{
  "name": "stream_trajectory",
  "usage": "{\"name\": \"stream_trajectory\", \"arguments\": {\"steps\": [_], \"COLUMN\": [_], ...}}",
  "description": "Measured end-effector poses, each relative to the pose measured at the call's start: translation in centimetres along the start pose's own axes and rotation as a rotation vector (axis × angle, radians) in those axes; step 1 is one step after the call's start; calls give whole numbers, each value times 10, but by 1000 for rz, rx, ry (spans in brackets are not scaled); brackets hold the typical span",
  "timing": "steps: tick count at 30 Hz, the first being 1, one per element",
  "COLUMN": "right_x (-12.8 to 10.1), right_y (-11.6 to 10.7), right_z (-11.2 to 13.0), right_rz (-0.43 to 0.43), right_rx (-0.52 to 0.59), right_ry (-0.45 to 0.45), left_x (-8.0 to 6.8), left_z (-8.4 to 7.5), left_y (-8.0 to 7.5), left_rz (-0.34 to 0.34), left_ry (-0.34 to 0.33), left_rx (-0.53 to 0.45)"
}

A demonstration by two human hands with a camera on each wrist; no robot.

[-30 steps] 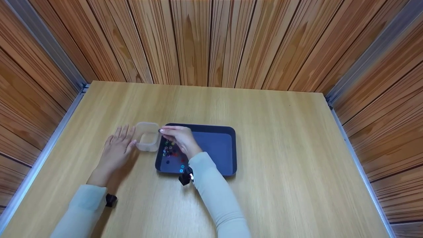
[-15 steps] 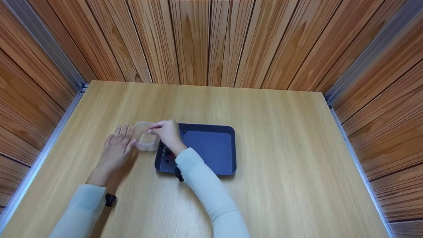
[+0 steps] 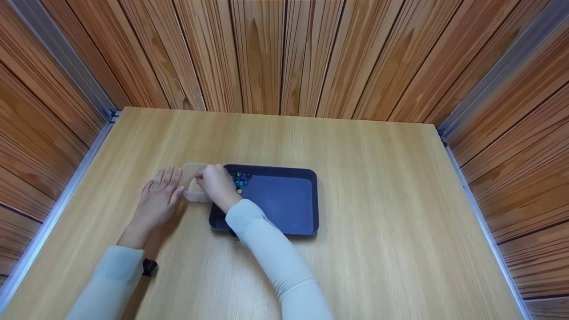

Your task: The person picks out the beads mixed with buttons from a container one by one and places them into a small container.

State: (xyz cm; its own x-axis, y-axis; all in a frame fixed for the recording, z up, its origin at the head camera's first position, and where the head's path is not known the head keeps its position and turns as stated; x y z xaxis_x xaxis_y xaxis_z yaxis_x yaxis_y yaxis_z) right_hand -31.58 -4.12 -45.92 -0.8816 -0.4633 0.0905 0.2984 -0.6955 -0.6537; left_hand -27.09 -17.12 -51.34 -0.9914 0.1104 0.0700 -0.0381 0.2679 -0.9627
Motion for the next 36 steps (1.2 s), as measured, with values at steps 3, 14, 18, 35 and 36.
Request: {"name": "stream_trajectory", "arguments": {"steps": [3, 14, 18, 35, 36], "right_x": [0, -1, -2, -23, -25], "right_y": [2, -2, -5, -35, -36], "right_z": [1, 3, -4, -52, -56], "right_rz": [4, -51, -51, -246, -252], "right_rx": [-24, -49, 18, 330, 343], "right_ry": [-14, -85, -23, 190, 215], "left_x": [-1, -1, -1, -1, -1], "left_z": [0, -2, -2, 0, 0], "left_y": [-1, -4, -3, 3, 3], "left_rz": [3, -46, -38, 32, 30], "left_ry": [-3, 16, 12, -22, -20], "left_rx": [-1, -18, -12, -28, -28]}}
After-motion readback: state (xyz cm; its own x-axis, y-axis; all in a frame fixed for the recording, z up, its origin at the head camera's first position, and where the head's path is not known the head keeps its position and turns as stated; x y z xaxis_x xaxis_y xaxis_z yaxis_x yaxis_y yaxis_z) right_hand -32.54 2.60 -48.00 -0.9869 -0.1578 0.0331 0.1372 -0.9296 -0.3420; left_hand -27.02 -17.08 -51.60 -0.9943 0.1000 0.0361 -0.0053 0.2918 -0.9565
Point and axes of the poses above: each hand's wrist, its own x-axis towards the middle knuckle, its own y-axis out of the palm, z = x × y, the point moved 9 cm from there along x, towards the middle knuckle, and after that the axes turned 7 degrees about x, right-handed, at the moved point
